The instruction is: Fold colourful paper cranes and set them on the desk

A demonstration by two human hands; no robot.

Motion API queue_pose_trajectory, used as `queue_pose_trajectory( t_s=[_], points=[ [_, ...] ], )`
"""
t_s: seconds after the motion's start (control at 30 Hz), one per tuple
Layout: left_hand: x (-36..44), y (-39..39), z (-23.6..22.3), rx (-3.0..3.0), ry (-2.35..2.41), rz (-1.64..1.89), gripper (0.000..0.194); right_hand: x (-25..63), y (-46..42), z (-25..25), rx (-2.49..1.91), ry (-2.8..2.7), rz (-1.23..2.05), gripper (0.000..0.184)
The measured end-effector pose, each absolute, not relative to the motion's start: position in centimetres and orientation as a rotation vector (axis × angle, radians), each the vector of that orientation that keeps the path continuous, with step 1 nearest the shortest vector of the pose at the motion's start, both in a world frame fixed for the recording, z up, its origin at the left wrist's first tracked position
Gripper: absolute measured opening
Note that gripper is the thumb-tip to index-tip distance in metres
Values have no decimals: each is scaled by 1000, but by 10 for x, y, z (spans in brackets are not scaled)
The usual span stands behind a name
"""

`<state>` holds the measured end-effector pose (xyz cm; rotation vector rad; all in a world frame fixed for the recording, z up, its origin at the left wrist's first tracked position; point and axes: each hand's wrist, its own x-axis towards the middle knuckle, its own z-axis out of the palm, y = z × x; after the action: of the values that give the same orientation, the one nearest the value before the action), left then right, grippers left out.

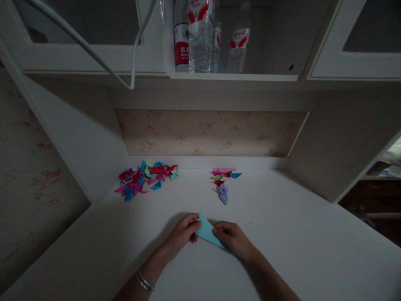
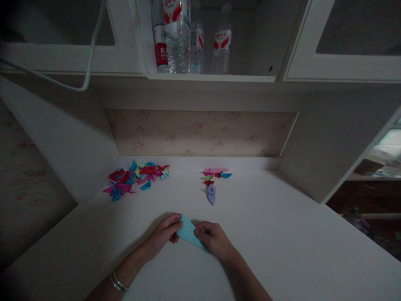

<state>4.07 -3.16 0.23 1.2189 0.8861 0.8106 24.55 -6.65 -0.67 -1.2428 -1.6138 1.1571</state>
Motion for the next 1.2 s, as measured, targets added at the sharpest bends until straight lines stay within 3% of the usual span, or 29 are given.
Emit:
queue_pose_trajectory(
  t_s=[0.37,0.93,1.2],
  points=[
    [40,-32,0,1220,940,819,35,245,-68,-5,-1191,-1591,1182,25],
    [41,-22,-15,1244,997,912,42,246,-67,-10,-1197,-1565,1236,33],
    [29,-9,-1,1355,904,695,34,244,-64,-11,-1137,-1369,1337,29]
  ],
)
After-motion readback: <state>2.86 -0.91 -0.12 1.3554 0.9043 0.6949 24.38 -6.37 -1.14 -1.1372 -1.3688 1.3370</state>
